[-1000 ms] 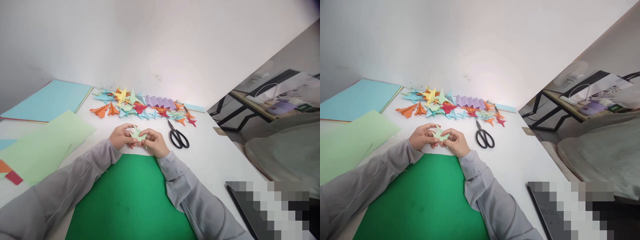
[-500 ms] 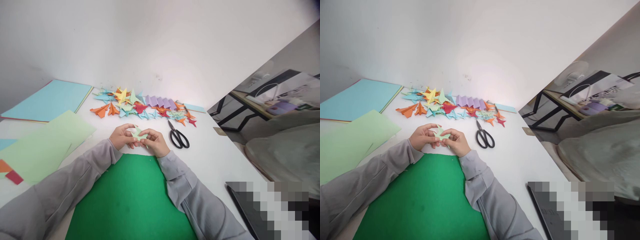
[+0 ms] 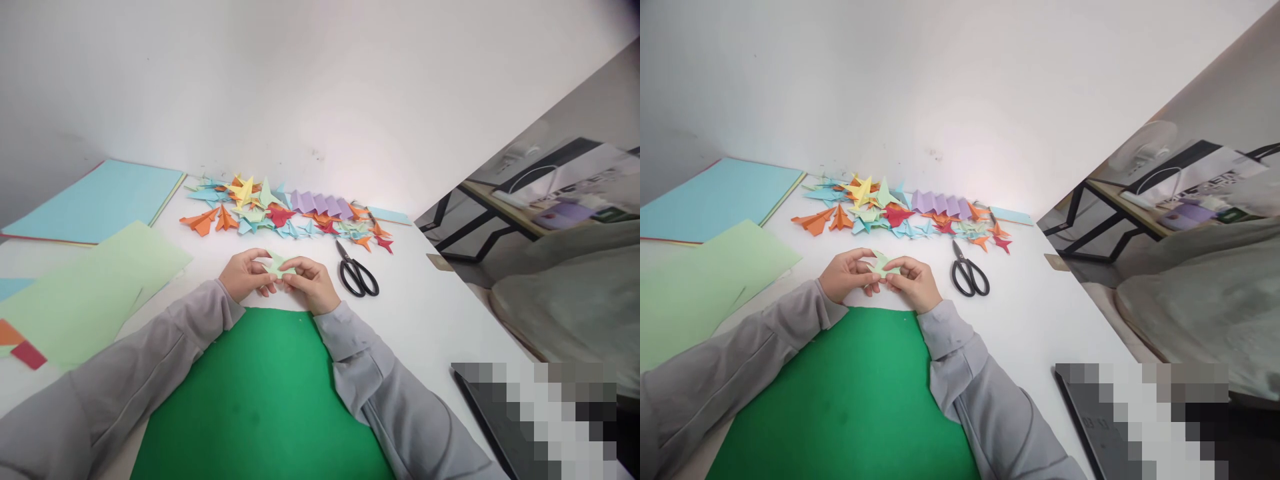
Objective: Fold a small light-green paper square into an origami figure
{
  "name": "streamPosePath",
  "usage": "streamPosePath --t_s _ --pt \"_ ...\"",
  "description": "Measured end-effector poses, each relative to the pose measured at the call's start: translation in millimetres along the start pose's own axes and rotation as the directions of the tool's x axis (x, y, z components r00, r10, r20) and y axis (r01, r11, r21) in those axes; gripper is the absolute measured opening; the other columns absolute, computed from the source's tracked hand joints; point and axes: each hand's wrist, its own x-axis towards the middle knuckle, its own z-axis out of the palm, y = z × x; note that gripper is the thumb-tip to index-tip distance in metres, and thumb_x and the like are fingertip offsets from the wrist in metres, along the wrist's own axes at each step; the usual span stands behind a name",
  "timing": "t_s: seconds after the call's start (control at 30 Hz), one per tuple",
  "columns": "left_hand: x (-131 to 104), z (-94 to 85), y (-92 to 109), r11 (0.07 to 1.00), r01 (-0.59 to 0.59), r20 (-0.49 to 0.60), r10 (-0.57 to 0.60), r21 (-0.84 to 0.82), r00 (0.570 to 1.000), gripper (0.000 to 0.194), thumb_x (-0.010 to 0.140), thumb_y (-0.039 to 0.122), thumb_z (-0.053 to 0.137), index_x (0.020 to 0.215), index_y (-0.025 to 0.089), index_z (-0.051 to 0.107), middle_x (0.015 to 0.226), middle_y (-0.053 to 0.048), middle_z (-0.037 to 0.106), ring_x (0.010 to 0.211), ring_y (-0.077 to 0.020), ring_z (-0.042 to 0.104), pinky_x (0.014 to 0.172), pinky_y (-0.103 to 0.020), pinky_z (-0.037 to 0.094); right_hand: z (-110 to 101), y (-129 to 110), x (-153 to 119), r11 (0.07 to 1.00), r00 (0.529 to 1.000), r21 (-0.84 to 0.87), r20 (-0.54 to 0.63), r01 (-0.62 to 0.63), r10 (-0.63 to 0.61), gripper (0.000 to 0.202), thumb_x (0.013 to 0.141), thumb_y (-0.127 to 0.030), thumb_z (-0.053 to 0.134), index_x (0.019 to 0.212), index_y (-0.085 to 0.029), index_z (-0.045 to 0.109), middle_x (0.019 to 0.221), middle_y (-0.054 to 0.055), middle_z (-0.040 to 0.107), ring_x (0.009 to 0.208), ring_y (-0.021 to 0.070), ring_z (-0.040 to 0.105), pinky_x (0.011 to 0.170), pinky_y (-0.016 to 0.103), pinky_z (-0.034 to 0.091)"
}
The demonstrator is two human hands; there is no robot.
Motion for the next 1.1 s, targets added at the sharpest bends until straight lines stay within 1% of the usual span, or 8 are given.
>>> streamPosePath --t_s 0.13,0.23,0.37,0.53,0.73,0.87,0.97,1.1 --pt "-0.4 -1.6 -0.4 1.000 -0.022 0.053 0.021 0.020 0.998 0.056 0.057 0.025 0.072 0.103 0.009 0.045 0.045 0.002 0.059 0.041 -0.0142 0.057 0.039 -0.023 0.046 0.9 0.1 -0.8 1.000 0.999 0.018 0.037 -0.022 0.021 0.019 0.058 -0.021 0.071 0.075 -0.018 0.064 0.056 -0.003 0.061 0.049 0.0098 0.055 0.050 0.024 0.045" --pt "-1.0 -2.3 0.5 1.000 -0.002 0.077 0.001 0.018 0.997 0.059 0.057 0.026 0.072 0.105 0.010 0.044 0.045 0.001 0.060 0.040 -0.0144 0.057 0.038 -0.023 0.045 1.1 -0.7 -1.1 0.998 0.998 0.042 0.026 -0.050 0.049 0.020 0.057 -0.022 0.072 0.075 -0.018 0.064 0.054 -0.003 0.061 0.048 0.0104 0.056 0.050 0.024 0.045" --pt "-1.2 -0.3 2.3 0.999 0.021 0.028 -0.020 -0.035 0.999 0.058 0.054 0.028 0.074 0.101 0.010 0.045 0.048 0.001 0.060 0.043 -0.0159 0.059 0.039 -0.024 0.046 -0.1 -1.3 0.0 0.998 0.999 0.055 -0.012 -0.039 0.040 0.017 0.056 -0.019 0.070 0.073 -0.018 0.065 0.047 -0.005 0.058 0.044 0.0100 0.053 0.048 0.025 0.045" --pt "0.9 1.5 2.0 0.990 0.057 -0.052 -0.064 -0.127 0.997 0.048 0.059 0.035 0.071 0.095 0.012 0.048 0.051 0.000 0.059 0.044 -0.0161 0.059 0.039 -0.025 0.047 -2.7 -1.9 1.3 0.995 0.997 0.088 -0.060 -0.041 0.047 0.014 0.055 -0.014 0.064 0.069 -0.017 0.065 0.042 -0.006 0.053 0.038 0.0083 0.046 0.043 0.023 0.039" --pt "2.1 -0.8 -3.6 0.997 -0.038 -0.069 0.033 -0.069 0.997 0.042 0.056 0.032 0.073 0.085 0.012 0.050 0.049 0.003 0.057 0.045 -0.0143 0.059 0.041 -0.025 0.048 -2.1 -0.6 0.8 0.998 0.998 0.045 -0.035 -0.042 0.044 0.014 0.059 -0.017 0.064 0.073 -0.016 0.066 0.045 -0.004 0.058 0.039 0.0089 0.049 0.043 0.022 0.039" --pt "1.8 -1.1 -4.6 0.997 -0.060 -0.107 0.056 -0.038 0.993 0.036 0.054 0.030 0.074 0.071 0.013 0.047 0.046 0.003 0.056 0.043 -0.0124 0.057 0.040 -0.024 0.048 -0.3 -1.0 1.4 0.993 0.996 0.096 -0.047 -0.065 0.069 0.013 0.063 -0.020 0.061 0.074 -0.016 0.066 0.051 0.000 0.063 0.043 0.0107 0.055 0.043 0.022 0.041" --pt "1.5 -0.8 -4.0 0.997 -0.079 -0.097 0.076 -0.025 0.992 0.036 0.054 0.027 0.074 0.077 0.013 0.050 0.050 0.003 0.058 0.043 -0.0106 0.055 0.040 -0.023 0.048 0.3 -0.4 2.5 0.990 0.995 0.117 -0.059 -0.074 0.081 0.013 0.064 -0.022 0.061 0.074 -0.016 0.065 0.051 0.000 0.063 0.047 0.0130 0.059 0.042 0.021 0.042" --pt "1.2 0.5 -3.5 0.996 -0.086 -0.085 0.085 -0.008 0.993 0.039 0.053 0.024 0.074 0.082 0.012 0.051 0.052 0.002 0.059 0.046 -0.0121 0.057 0.040 -0.023 0.048 0.2 1.5 2.8 0.995 0.996 0.091 -0.070 -0.049 0.056 0.013 0.062 -0.023 0.065 0.073 -0.016 0.065 0.049 -0.001 0.061 0.049 0.0135 0.060 0.042 0.021 0.043"
